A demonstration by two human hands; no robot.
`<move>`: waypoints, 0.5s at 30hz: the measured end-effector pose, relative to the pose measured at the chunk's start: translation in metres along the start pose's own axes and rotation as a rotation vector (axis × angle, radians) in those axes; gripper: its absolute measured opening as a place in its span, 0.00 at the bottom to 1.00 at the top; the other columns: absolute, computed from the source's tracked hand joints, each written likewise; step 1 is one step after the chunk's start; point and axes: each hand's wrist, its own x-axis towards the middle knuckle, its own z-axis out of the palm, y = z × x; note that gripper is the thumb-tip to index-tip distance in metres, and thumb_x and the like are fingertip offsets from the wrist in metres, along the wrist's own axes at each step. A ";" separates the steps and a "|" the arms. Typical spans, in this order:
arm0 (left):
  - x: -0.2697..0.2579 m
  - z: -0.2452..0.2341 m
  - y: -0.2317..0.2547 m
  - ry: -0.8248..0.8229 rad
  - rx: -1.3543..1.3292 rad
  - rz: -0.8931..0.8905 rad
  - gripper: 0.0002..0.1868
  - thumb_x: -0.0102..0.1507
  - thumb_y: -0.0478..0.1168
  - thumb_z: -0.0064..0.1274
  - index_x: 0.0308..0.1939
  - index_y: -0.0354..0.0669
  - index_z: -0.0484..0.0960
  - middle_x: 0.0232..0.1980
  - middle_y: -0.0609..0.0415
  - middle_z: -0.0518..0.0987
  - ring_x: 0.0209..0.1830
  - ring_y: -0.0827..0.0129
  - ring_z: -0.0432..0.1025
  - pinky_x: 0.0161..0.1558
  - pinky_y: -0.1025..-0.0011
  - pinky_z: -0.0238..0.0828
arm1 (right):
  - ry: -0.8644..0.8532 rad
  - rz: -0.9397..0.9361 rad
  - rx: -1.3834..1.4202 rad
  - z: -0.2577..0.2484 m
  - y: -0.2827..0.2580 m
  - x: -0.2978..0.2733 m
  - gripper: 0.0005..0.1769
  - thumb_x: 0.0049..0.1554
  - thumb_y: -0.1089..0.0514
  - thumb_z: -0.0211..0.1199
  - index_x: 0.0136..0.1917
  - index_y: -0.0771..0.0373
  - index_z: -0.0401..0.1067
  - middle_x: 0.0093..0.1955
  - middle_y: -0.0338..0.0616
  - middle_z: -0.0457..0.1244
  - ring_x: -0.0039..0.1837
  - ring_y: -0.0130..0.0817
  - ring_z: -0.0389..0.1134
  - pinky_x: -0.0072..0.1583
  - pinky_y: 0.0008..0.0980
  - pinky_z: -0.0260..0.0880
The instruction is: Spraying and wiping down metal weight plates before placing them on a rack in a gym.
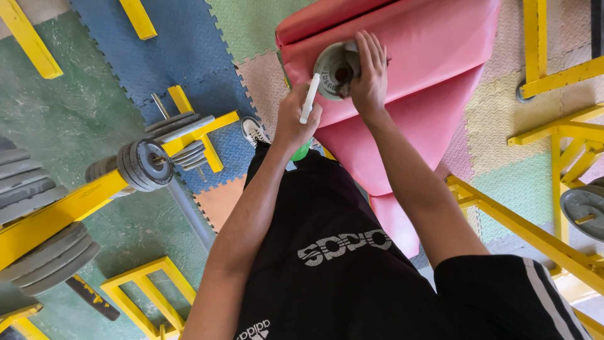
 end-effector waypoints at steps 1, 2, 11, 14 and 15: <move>0.001 0.000 0.001 -0.001 0.001 0.002 0.19 0.58 0.33 0.48 0.53 0.34 0.78 0.34 0.41 0.77 0.31 0.52 0.75 0.37 0.60 0.73 | 0.002 0.000 0.000 0.000 -0.002 -0.011 0.39 0.51 0.76 0.60 0.75 0.61 0.65 0.76 0.50 0.59 0.81 0.53 0.56 0.81 0.58 0.49; 0.002 0.000 0.002 -0.013 0.000 -0.023 0.19 0.58 0.33 0.48 0.53 0.34 0.79 0.33 0.41 0.78 0.31 0.53 0.76 0.36 0.60 0.73 | 0.013 0.052 -0.025 0.000 -0.005 -0.024 0.40 0.53 0.77 0.60 0.78 0.63 0.63 0.80 0.52 0.56 0.83 0.54 0.54 0.82 0.56 0.50; 0.015 0.026 0.010 -0.067 -0.007 0.084 0.21 0.60 0.35 0.51 0.58 0.33 0.78 0.44 0.40 0.82 0.42 0.54 0.79 0.47 0.62 0.77 | -0.056 0.235 0.039 -0.038 -0.055 -0.082 0.44 0.45 0.76 0.59 0.75 0.65 0.64 0.78 0.60 0.57 0.76 0.59 0.61 0.71 0.45 0.68; 0.020 0.044 0.012 -0.124 -0.067 0.089 0.24 0.61 0.36 0.52 0.61 0.33 0.76 0.49 0.40 0.82 0.47 0.54 0.80 0.52 0.62 0.77 | -0.014 0.459 0.249 -0.052 -0.056 -0.090 0.35 0.56 0.77 0.55 0.75 0.63 0.66 0.71 0.55 0.65 0.70 0.52 0.71 0.65 0.39 0.75; 0.022 0.053 0.012 -0.144 -0.092 0.118 0.24 0.62 0.35 0.52 0.63 0.34 0.76 0.52 0.40 0.83 0.52 0.54 0.81 0.57 0.62 0.76 | 0.037 0.574 0.387 -0.059 -0.057 -0.090 0.29 0.63 0.75 0.55 0.76 0.64 0.66 0.65 0.54 0.69 0.65 0.50 0.76 0.63 0.38 0.76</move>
